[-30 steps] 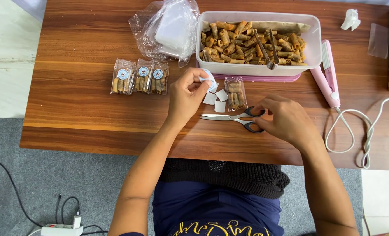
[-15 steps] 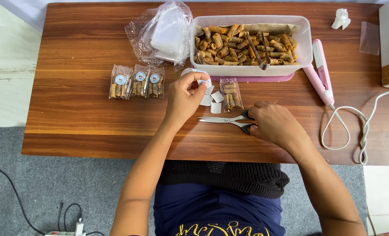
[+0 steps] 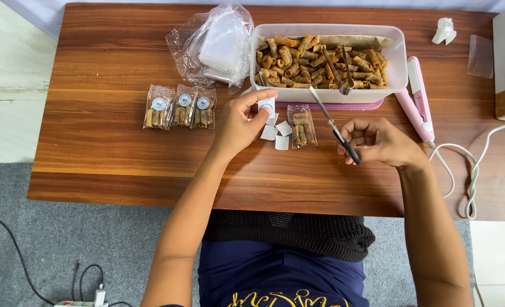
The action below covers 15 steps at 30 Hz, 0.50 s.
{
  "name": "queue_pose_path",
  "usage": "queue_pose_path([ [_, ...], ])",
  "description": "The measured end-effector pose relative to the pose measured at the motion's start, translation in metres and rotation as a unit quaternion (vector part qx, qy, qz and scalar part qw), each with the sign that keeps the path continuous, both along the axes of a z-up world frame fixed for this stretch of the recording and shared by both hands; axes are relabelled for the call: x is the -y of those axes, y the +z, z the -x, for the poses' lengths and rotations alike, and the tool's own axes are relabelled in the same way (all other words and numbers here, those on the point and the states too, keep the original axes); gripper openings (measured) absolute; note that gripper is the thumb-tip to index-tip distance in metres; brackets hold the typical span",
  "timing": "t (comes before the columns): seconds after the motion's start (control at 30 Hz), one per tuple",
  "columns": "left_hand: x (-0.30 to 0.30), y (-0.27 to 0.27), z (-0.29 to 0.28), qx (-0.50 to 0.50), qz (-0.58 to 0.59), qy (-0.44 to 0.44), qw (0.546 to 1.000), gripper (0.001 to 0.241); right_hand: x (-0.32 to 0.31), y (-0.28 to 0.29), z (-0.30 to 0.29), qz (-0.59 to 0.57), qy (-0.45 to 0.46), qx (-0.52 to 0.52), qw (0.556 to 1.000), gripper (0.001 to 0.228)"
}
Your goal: Packing snacks into small plastic bags, sealing them with a heat sealer, and applying labels.
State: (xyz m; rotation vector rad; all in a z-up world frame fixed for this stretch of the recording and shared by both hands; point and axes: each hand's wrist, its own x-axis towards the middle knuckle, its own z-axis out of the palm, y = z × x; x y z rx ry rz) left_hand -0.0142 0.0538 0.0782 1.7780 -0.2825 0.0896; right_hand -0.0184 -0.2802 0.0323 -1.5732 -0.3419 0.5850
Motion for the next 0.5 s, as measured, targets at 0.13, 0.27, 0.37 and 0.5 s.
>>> queue_pose_path([
  [0.13, 0.000, -0.011, -0.009, 0.001, 0.016, -0.008, 1.000, 0.039, -0.009, -0.007, -0.011, -0.025, 0.005, 0.020, 0.999, 0.040],
  [0.27, -0.006, -0.021, -0.018, -0.020, 0.054, -0.022, 0.998, 0.034, -0.031, 0.021, -0.016, 0.010, 0.035, 0.039, 0.999, 0.032],
  [0.37, -0.009, -0.034, -0.025, -0.032, 0.079, -0.010, 0.996, 0.036, -0.036, 0.027, -0.020, 0.023, 0.055, 0.038, 0.997, 0.036],
  [0.5, -0.013, -0.034, -0.025, -0.036, 0.088, 0.012, 0.995, 0.033, -0.047, 0.037, -0.029, 0.065, 0.086, 0.038, 0.993, 0.037],
])
